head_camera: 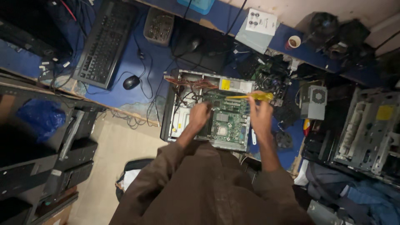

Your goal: The person uses a screwdriver to remove screws from a computer motherboard inside an open case. They remove a fan, place it on the table, and continue unscrewing components from the motherboard.

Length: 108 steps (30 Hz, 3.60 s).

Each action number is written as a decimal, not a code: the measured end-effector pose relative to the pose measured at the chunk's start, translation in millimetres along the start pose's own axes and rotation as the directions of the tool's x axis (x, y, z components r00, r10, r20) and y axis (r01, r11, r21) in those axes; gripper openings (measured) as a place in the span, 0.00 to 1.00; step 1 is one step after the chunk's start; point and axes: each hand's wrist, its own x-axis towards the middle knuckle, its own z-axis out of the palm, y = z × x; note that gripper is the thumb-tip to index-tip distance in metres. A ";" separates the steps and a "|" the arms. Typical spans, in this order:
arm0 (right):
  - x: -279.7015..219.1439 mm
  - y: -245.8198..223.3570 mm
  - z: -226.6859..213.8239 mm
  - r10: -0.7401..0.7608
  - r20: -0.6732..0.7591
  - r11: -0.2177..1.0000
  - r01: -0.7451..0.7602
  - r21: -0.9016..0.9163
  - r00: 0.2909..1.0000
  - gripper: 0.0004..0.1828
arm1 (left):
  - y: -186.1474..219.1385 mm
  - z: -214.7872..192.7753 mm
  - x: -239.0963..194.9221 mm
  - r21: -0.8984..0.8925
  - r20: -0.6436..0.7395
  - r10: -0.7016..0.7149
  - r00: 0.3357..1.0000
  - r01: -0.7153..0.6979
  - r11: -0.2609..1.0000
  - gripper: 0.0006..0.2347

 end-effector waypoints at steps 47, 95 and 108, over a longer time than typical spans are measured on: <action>9.0 34.8 19.0 0.095 0.034 0.995 -0.096 0.022 0.995 0.09 | -64.1 117.5 87.1 0.452 0.076 -0.119 0.990 0.072 0.889 0.06; 57.5 -4.9 58.8 -0.155 0.275 0.913 0.244 -0.328 0.949 0.19 | 69.7 -18.0 35.8 -0.246 -0.282 0.199 0.939 -0.271 0.930 0.14; 74.3 -61.6 17.0 -0.274 0.432 0.919 0.366 -0.146 0.859 0.15 | 52.1 -16.2 77.3 -0.368 -0.046 0.484 0.874 -0.465 0.805 0.20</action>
